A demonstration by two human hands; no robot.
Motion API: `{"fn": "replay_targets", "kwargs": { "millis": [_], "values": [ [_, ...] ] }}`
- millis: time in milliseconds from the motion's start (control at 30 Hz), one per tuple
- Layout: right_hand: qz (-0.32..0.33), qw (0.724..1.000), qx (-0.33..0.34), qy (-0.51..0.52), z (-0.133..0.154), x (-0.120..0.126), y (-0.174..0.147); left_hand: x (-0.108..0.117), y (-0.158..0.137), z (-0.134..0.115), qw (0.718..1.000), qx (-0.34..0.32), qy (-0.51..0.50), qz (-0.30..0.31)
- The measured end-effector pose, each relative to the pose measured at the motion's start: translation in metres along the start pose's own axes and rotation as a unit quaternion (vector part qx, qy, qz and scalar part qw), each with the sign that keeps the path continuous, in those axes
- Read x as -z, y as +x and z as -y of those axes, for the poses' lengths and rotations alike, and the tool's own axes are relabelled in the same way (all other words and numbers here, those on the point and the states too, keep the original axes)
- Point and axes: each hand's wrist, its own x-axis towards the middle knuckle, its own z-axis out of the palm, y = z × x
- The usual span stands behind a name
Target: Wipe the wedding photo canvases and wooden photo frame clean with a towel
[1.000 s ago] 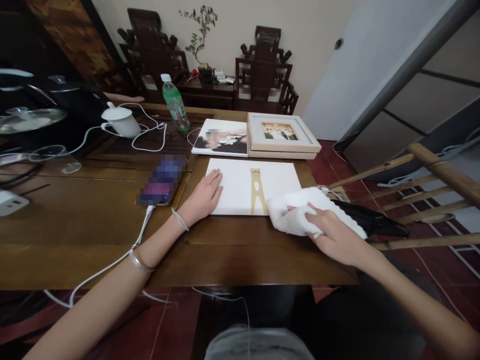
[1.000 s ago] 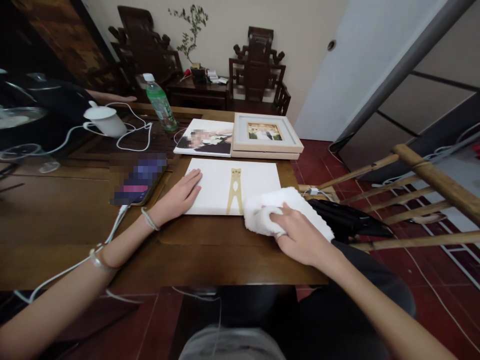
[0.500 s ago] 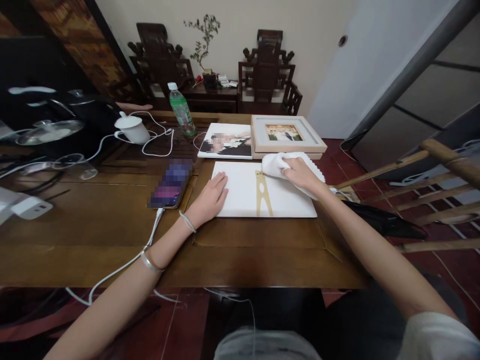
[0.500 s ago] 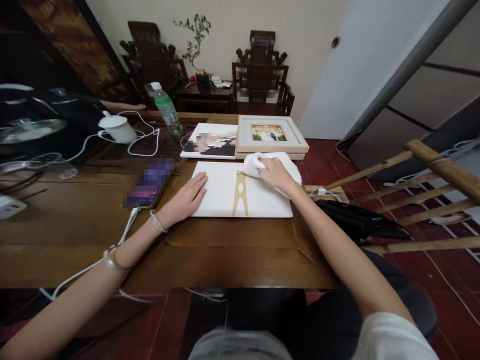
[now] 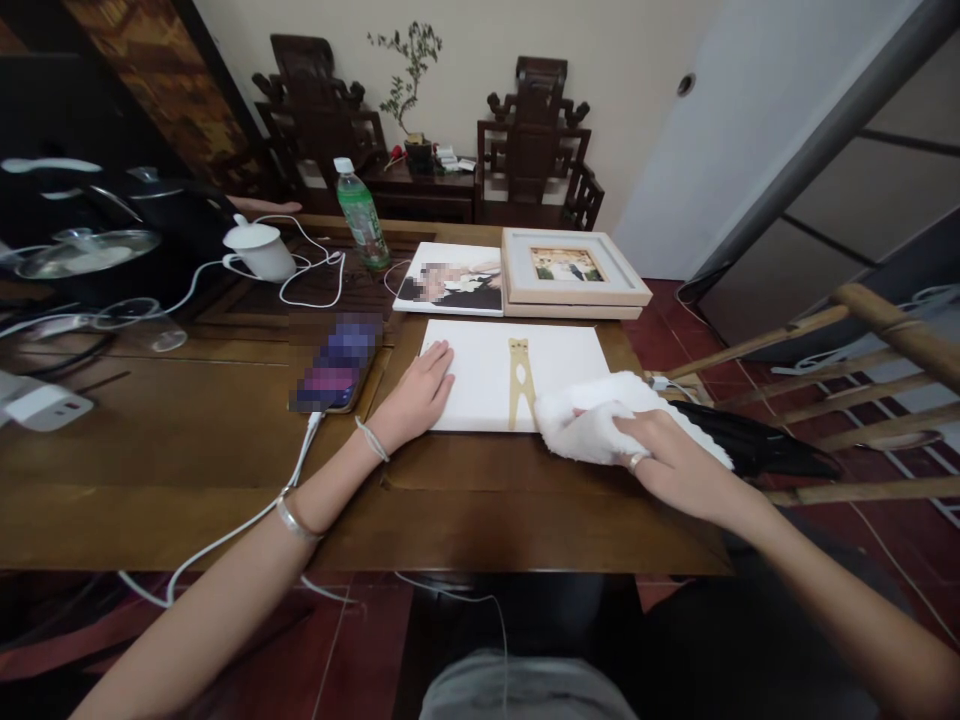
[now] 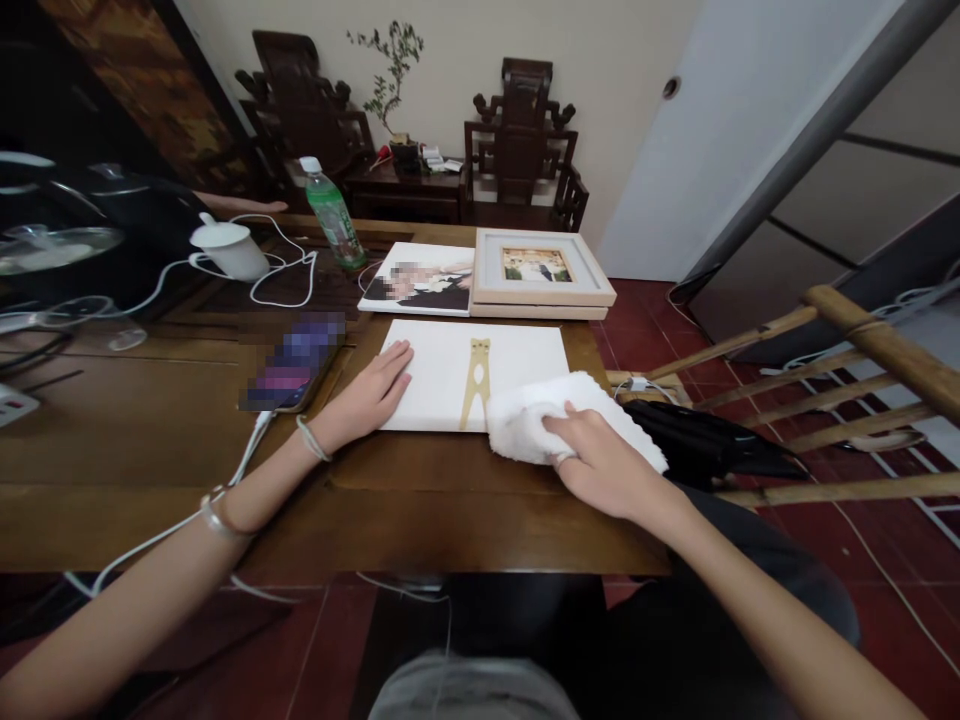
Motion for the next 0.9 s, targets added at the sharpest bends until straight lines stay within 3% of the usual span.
{"fn": "replay_targets", "kwargs": {
  "millis": [100, 333, 433, 533, 667, 800, 900],
  "values": [
    [-0.008, 1.0, -0.003, 0.014, -0.009, 0.006, 0.022, 0.001, 0.0, -0.001, 1.0, 0.0, 0.001, 0.005],
    [-0.096, 0.995, -0.01, 0.029, -0.04, 0.0, 0.113, 0.002, -0.001, 0.0, 1.0, -0.001, -0.002, 0.004],
    [-0.124, 0.992, -0.025, 0.022, -0.04, -0.009, 0.127, 0.003, -0.001, -0.001, 1.0, 0.002, 0.001, 0.01],
    [-0.129, 0.991, -0.023, 0.006, -0.028, -0.018, 0.113, 0.003, -0.001, -0.002, 1.0, 0.004, 0.004, 0.012],
    [-0.1, 0.995, -0.004, 0.017, -0.003, -0.021, 0.065, 0.003, -0.001, -0.002, 1.0, 0.004, 0.003, 0.01],
    [-0.04, 0.999, -0.014, 0.031, 0.014, -0.011, 0.017, 0.001, -0.001, -0.002, 1.0, 0.004, 0.004, 0.006],
    [0.003, 0.999, -0.023, 0.048, 0.015, 0.001, 0.004, 0.001, 0.0, -0.002, 1.0, 0.004, 0.004, 0.006]
  ]
}}
